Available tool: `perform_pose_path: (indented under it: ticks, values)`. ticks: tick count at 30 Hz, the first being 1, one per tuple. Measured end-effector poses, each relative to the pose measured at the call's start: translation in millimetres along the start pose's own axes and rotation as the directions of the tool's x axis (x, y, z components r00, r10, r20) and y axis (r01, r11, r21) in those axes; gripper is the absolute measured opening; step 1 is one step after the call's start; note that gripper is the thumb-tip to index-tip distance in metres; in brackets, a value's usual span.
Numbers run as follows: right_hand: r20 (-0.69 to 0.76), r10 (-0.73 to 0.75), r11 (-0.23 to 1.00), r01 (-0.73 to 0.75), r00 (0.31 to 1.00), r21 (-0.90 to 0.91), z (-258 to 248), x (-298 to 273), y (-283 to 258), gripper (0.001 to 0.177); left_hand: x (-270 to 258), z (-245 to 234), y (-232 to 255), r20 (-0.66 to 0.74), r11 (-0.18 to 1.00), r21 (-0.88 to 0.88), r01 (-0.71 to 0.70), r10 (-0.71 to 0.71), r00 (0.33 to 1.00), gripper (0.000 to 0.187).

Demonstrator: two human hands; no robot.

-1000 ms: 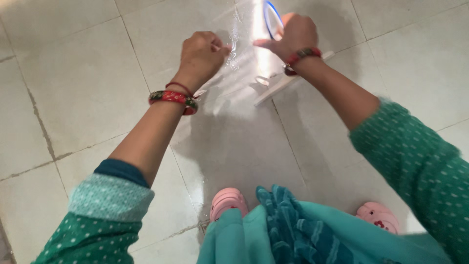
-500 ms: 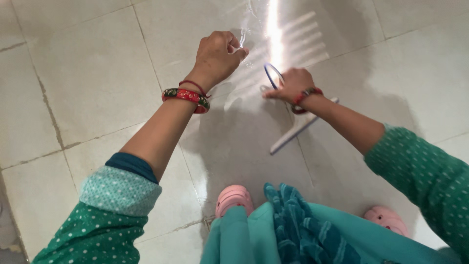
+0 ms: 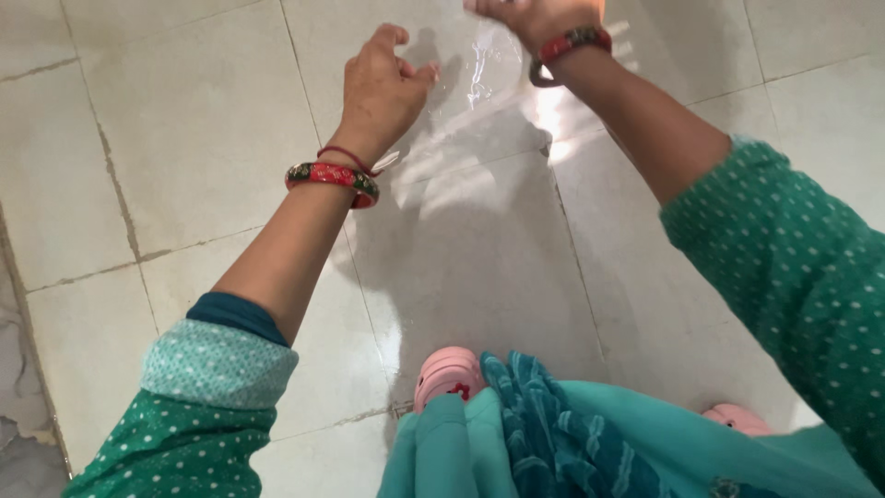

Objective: The person uses a squeegee to move water across a tiled floor toward a drain, then moves a red bucket containing cleaning supplies and uses the squeegee to clean around the corner of a wall.

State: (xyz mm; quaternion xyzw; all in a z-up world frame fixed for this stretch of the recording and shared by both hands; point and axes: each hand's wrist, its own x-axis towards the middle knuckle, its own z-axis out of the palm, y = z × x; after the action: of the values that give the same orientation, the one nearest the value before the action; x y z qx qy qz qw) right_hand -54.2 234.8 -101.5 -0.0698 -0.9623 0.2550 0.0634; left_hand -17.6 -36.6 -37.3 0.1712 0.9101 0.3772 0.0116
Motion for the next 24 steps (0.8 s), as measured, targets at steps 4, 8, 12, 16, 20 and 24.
perform_pose_path:
  ticks: [4, 8, 12, 16, 20, 24]
  values:
    - [0.302, -0.072, 0.948, 0.16, 0.951, -0.276, -24.5, -74.6, -14.0, 0.082, 7.4, -0.9, 4.5, -0.012, 0.999, -0.038, 0.0, 0.0, 1.0, 0.044]
    - [0.602, 0.193, 0.967, -0.045, 0.775, -0.252, -15.5, -151.0, -38.6, 0.094, 0.3, 1.7, 5.5, 0.057, 1.0, -0.022, 0.012, -0.01, 0.998, 0.037]
    - [0.569, 0.189, 0.979, -0.199, 0.8, -0.046, 0.7, -177.0, -55.5, 0.078, -5.1, 2.3, 2.7, 0.103, 0.997, -0.026, 0.071, -0.068, 0.992, 0.046]
    - [0.446, 0.186, 0.969, -0.239, 0.876, 0.066, 42.5, -148.3, -46.4, 0.073, -7.8, 2.7, -9.1, 0.096, 0.999, 0.015, 0.049, -0.05, 0.994, 0.054]
    - [0.013, 0.034, 0.999, -0.034, 0.999, -0.034, 85.2, -67.2, -18.6, 0.086, -9.1, 0.1, -19.1, 0.133, 0.991, 0.034, 0.129, -0.133, 0.982, 0.056]
    - [0.023, 0.082, 0.997, -0.082, 0.996, -0.005, 82.9, -5.9, -13.4, 0.08, -11.2, -5.2, -17.2, 0.126, 0.987, 0.058, 0.149, -0.155, 0.98, 0.055]
